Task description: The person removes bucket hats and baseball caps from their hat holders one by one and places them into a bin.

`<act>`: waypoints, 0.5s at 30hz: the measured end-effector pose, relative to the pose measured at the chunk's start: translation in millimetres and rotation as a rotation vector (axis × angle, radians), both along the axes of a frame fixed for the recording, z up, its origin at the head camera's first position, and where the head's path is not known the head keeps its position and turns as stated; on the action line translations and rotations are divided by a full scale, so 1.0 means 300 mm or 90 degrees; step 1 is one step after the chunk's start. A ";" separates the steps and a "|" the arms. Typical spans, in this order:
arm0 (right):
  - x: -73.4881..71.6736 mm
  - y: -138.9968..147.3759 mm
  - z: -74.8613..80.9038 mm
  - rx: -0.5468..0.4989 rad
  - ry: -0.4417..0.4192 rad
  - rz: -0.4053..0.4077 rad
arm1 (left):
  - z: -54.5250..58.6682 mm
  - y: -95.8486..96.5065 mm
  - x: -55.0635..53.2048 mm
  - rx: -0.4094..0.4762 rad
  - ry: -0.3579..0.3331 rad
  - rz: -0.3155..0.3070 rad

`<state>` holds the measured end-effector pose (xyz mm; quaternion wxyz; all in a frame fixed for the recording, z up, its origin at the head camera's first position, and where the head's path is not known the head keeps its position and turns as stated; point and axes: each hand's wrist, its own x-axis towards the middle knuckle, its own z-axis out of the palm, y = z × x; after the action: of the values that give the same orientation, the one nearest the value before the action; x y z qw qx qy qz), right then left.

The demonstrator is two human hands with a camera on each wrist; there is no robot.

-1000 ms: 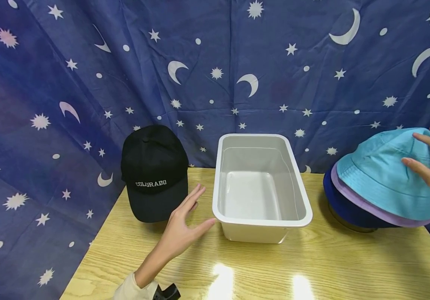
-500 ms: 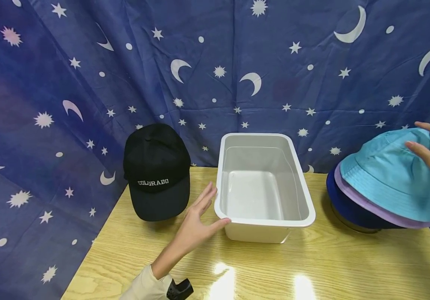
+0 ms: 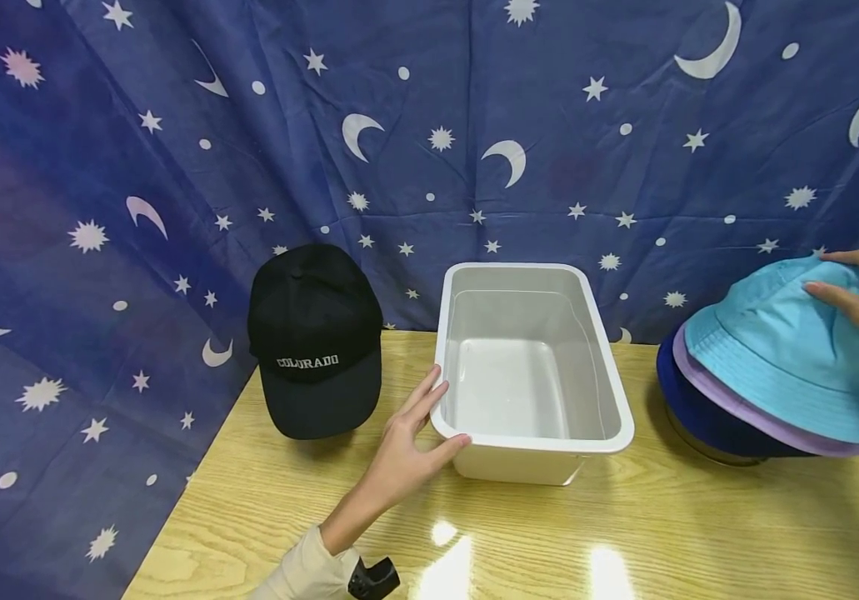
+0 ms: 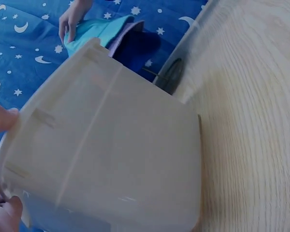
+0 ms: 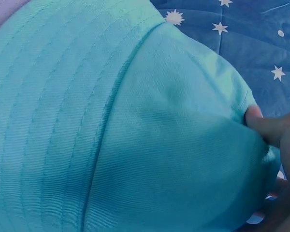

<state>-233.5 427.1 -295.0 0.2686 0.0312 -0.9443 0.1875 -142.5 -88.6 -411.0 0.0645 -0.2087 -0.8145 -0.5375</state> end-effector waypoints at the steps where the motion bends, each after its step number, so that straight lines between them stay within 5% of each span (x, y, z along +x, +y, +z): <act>1: -0.002 0.004 -0.002 -0.002 0.004 0.005 | -0.003 0.000 0.001 -0.001 0.003 -0.002; 10: -0.035 0.030 -0.010 -0.049 0.086 0.092 | -0.033 -0.005 -0.004 -0.035 0.074 -0.004; 15: -0.031 0.068 -0.002 -0.092 0.048 0.174 | -0.036 0.000 -0.003 -0.025 0.152 0.000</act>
<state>-242.8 447.5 -295.7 0.2775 0.1469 -0.9046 0.2884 -143.4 -88.7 -421.7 0.1571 -0.2722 -0.8114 -0.4929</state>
